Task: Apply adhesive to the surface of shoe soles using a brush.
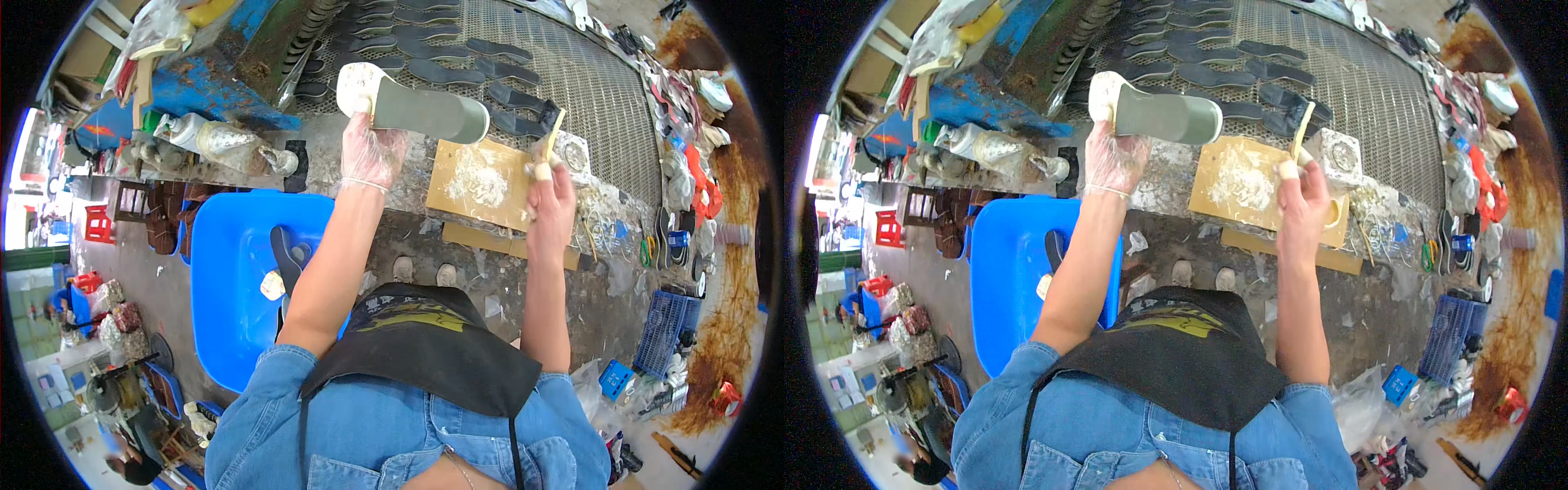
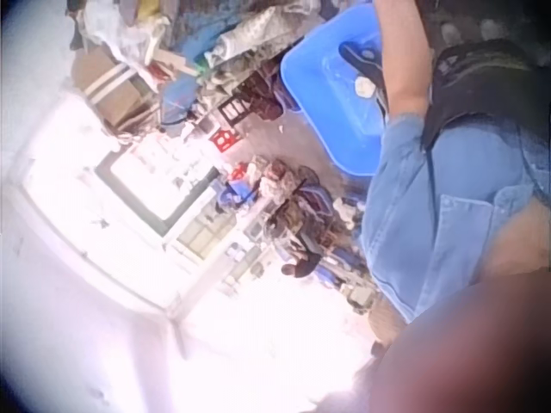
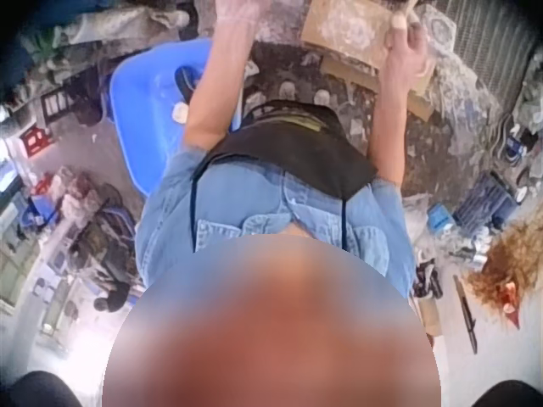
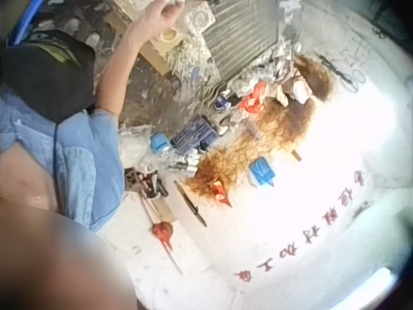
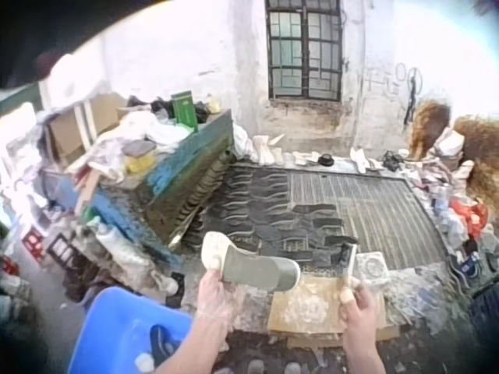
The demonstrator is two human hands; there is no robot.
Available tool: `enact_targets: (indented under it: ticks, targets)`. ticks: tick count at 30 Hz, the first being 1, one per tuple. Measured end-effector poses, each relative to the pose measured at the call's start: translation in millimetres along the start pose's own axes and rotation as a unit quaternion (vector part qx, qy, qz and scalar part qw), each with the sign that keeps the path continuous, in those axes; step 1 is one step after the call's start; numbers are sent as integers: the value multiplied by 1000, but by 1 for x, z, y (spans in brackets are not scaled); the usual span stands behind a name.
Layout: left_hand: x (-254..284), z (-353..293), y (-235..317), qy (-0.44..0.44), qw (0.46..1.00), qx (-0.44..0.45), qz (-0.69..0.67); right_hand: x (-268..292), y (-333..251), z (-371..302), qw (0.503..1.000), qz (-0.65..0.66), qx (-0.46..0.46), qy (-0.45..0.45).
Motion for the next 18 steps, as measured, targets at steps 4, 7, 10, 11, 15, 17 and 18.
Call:
enact_targets:
  ticks: [4,7,10,11,15,17,18]
  targets:
    - [-4,-7,-13,-7,1000,-14,3,-35,10,1,994,103,-46,-10]
    - [-2,-9,-23,-5,1000,-8,-7,-79,0,-7,996,82,-30,-13]
    - [9,-17,-25,-93,992,77,-34,-87,-3,5,991,134,17,-21]
    - [16,-25,-25,-170,973,148,-53,-87,-9,8,990,130,52,-15]
    - [112,-67,8,-197,801,371,427,-72,-8,25,991,51,54,-110]
    - [112,-94,26,-299,630,532,481,-64,-12,30,991,44,44,-118]
    - [101,-97,31,-297,632,531,480,-58,-11,34,990,-14,49,-129]
Point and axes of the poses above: each hand's wrist, its own z-axis towards the middle knuckle, its own x-axis out of the back of the hand, y = z × x, the point moved 2 cm from there along z, towards the middle knuckle, and after that the axes turned 1 degree about z, right-handed, at the moved point
